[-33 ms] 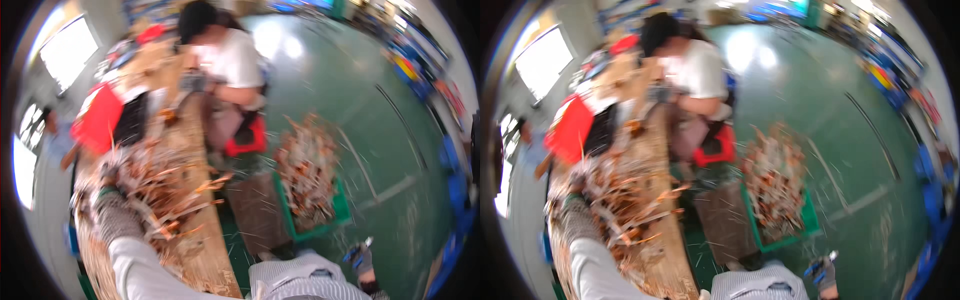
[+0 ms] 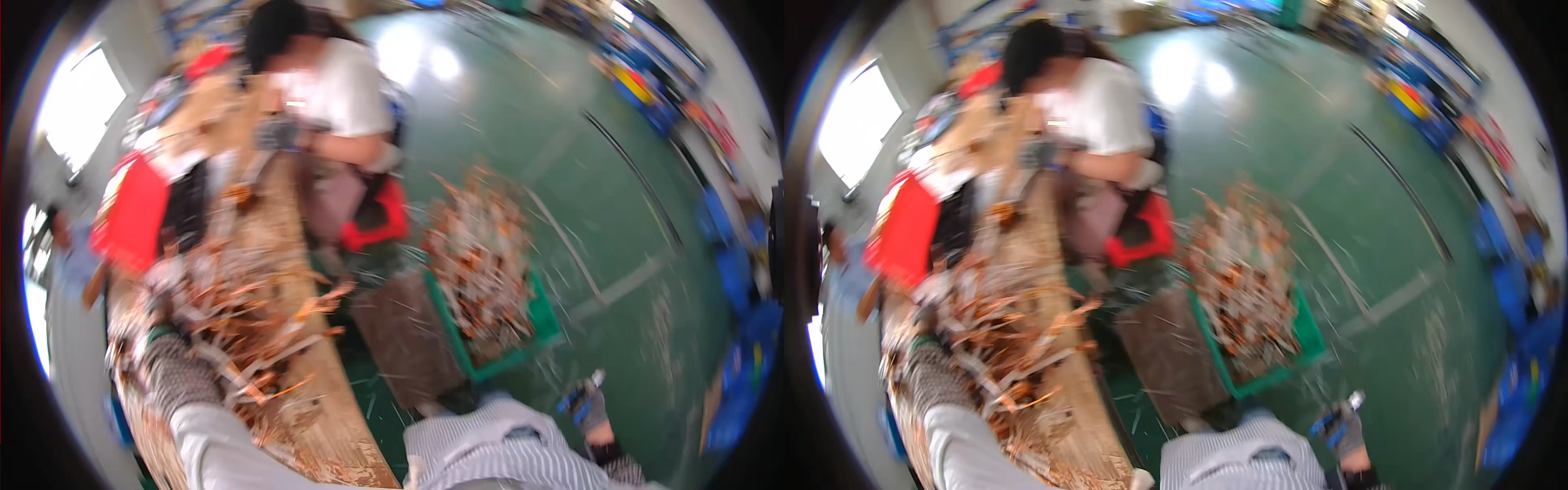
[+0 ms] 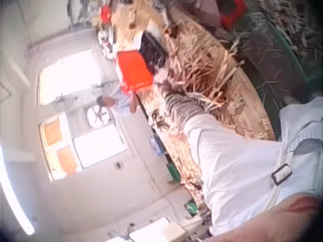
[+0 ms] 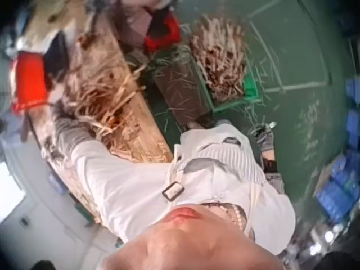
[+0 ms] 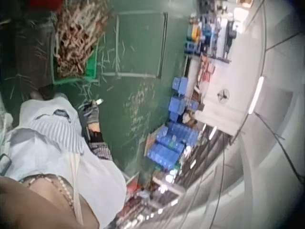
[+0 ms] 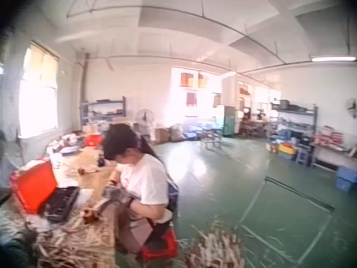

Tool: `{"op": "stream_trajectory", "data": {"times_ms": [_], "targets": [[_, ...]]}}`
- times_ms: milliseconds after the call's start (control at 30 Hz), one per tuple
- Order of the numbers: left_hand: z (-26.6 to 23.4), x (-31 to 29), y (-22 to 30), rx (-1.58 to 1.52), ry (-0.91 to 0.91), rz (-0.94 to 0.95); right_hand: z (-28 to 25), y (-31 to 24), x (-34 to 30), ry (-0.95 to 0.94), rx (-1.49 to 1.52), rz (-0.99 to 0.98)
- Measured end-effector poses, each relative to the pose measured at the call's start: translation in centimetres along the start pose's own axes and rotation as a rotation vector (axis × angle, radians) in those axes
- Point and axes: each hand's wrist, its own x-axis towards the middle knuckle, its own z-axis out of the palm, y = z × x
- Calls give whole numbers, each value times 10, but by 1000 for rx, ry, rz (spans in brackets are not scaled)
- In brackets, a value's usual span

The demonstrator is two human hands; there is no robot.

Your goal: Trimming the excess insulation and wires from copper coil assemblies using pliers.

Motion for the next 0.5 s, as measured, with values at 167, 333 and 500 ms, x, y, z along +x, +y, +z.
{"op": "stream_trajectory", "data": {"times_ms": [167,333,500], "targets": [[111,-160,-47,9,-537,120,-22,3,-17,203,68,91],[97,-221,-77,-15,-744,169,-33,3,8,195,-43,171],[50,-268,-89,-29,-832,201,-32,-3,56,202,-416,286]]}}
